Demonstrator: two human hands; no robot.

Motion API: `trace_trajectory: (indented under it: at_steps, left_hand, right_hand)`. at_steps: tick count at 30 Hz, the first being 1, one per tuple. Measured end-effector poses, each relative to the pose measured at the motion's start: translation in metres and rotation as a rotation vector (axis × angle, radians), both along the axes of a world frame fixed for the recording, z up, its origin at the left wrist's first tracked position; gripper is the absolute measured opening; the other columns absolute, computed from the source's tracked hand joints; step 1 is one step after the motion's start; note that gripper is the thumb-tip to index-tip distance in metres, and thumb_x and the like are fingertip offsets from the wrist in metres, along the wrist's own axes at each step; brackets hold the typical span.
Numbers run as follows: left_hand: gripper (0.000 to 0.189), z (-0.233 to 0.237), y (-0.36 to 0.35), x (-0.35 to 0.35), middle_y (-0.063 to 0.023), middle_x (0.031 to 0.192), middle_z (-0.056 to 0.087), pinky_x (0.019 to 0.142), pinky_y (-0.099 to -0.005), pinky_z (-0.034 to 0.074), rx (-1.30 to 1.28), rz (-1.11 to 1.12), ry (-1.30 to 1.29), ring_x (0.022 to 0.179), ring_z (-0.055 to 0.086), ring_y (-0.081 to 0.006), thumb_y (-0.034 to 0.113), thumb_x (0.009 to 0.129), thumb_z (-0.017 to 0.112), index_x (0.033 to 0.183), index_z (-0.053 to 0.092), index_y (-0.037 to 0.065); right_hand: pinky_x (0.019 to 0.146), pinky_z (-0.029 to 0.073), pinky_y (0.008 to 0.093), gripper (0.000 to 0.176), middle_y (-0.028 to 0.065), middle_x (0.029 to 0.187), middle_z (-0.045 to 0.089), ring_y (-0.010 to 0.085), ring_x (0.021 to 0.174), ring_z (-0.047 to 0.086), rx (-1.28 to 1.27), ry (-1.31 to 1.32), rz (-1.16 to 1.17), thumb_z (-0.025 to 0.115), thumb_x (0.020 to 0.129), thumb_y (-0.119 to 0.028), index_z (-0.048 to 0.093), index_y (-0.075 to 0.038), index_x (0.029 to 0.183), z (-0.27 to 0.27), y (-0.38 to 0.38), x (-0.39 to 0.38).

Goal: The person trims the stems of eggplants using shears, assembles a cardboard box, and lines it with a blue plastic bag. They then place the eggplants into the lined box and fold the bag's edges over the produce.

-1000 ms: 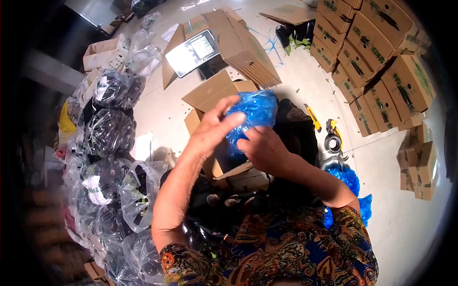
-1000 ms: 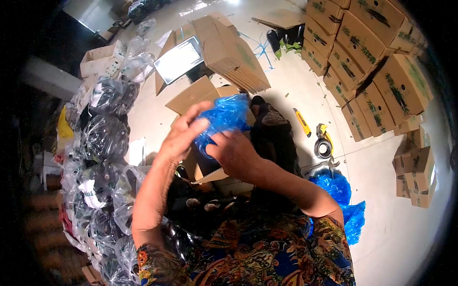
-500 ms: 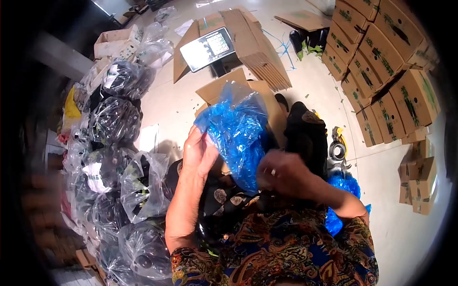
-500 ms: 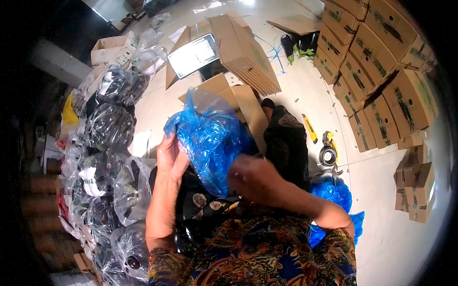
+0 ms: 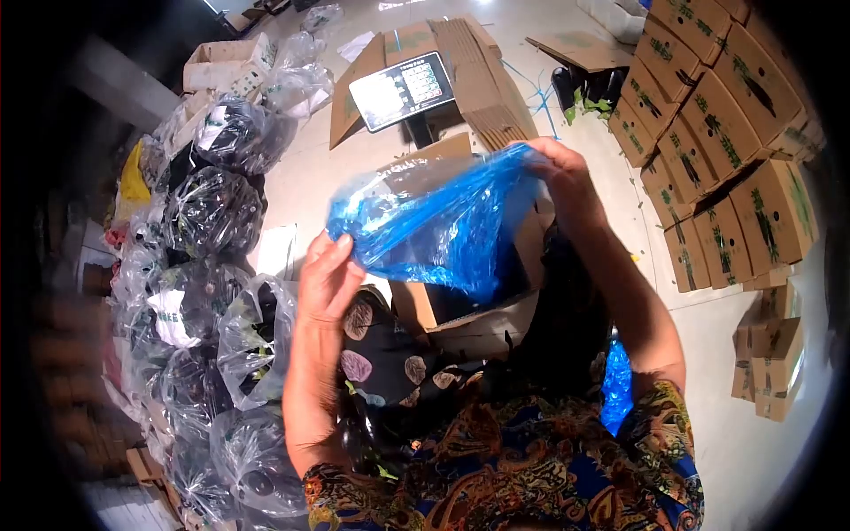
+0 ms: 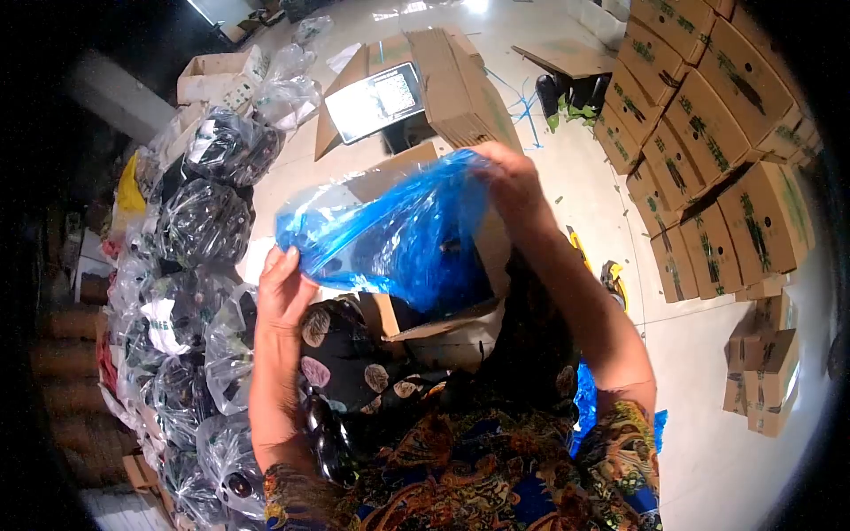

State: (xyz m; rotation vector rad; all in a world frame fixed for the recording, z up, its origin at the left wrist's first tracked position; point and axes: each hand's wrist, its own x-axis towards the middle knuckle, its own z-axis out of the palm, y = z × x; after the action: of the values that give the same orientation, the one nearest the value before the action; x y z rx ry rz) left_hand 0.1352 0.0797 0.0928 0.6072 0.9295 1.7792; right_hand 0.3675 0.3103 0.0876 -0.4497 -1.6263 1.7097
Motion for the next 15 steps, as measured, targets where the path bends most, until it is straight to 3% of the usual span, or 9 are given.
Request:
trace_trajectory:
  at_steps: [2,4,5,6,8,11,12,15]
  left_hand:
    - [0.023,0.011,0.002,-0.016,-0.0052,0.100,0.065,0.087,-0.0288,0.044,-0.215,0.008,0.429,0.093,0.058,-0.0144,0.013,0.089,0.060,0.107,0.062,-0.002]
    - [0.017,-0.004,0.002,-0.058,-0.0013,0.090,0.063,0.082,-0.0260,0.043,-0.381,-0.032,0.695,0.087,0.056,-0.0110,0.011,0.089,0.059,0.101,0.063,0.000]
    - [0.015,-0.010,0.004,-0.075,-0.0008,0.084,0.062,0.079,-0.0261,0.043,-0.485,-0.064,0.888,0.083,0.055,-0.0111,0.008,0.089,0.055,0.099,0.062,-0.001]
    - [0.017,-0.030,0.001,-0.098,-0.0043,0.083,0.065,0.076,-0.0283,0.046,-0.498,-0.045,1.283,0.081,0.058,-0.0132,0.005,0.088,0.052,0.099,0.062,-0.002]
    - [0.019,-0.051,0.002,-0.107,-0.0084,0.085,0.067,0.075,-0.0302,0.048,-0.725,0.085,1.682,0.081,0.062,-0.0156,0.003,0.087,0.050,0.100,0.064,-0.001]
    - [0.025,-0.065,0.018,-0.105,-0.0048,0.090,0.064,0.083,-0.0271,0.045,-0.561,0.214,1.225,0.088,0.058,-0.0147,-0.004,0.085,0.044,0.102,0.062,-0.001]
    - [0.029,-0.063,0.027,-0.099,-0.0062,0.094,0.064,0.085,-0.0262,0.044,-0.521,0.230,1.162,0.091,0.058,-0.0141,-0.007,0.084,0.043,0.105,0.062,-0.001]
    - [0.024,-0.059,0.044,-0.087,-0.0098,0.091,0.066,0.081,-0.0280,0.048,-0.419,0.160,1.113,0.090,0.063,-0.0166,0.001,0.084,0.051,0.105,0.064,0.000]
  right_hand:
    - [0.069,0.046,0.0266,0.030,0.0043,0.083,0.059,0.0114,0.076,0.055,0.083,-0.008,0.023,0.055,0.094,-0.032,0.063,-0.003,0.097,-0.001,0.016,0.002]
    - [0.067,0.046,0.0264,0.027,0.0036,0.085,0.059,0.0108,0.075,0.055,0.181,-0.123,0.093,0.054,0.095,-0.030,0.063,-0.004,0.096,0.001,0.023,0.004]
    - [0.065,0.045,0.0261,0.024,0.0034,0.085,0.061,0.0103,0.074,0.055,0.217,-0.148,0.188,0.056,0.094,-0.026,0.064,-0.003,0.094,0.002,0.025,0.005]
    - [0.065,0.045,0.0265,0.022,0.0036,0.084,0.061,0.0107,0.075,0.055,0.200,-0.272,0.285,0.057,0.094,-0.024,0.064,-0.003,0.093,0.004,0.022,0.004]
    - [0.067,0.045,0.0271,0.020,0.0039,0.082,0.062,0.0116,0.075,0.056,0.177,-0.519,0.474,0.059,0.093,-0.022,0.064,-0.003,0.092,0.009,0.019,0.002]
    - [0.069,0.047,0.0299,0.018,0.0056,0.080,0.062,0.0138,0.077,0.058,0.291,-0.588,0.411,0.057,0.093,-0.019,0.063,-0.002,0.089,0.004,0.016,-0.011]
    - [0.069,0.048,0.0301,0.019,0.0061,0.081,0.062,0.0141,0.078,0.058,0.331,-0.601,0.386,0.056,0.094,-0.019,0.063,-0.002,0.089,0.000,0.016,-0.017]
    - [0.070,0.050,0.0301,0.022,0.0082,0.086,0.062,0.0158,0.080,0.060,0.192,-0.537,0.319,0.052,0.096,-0.023,0.061,-0.003,0.096,-0.013,0.017,-0.033]
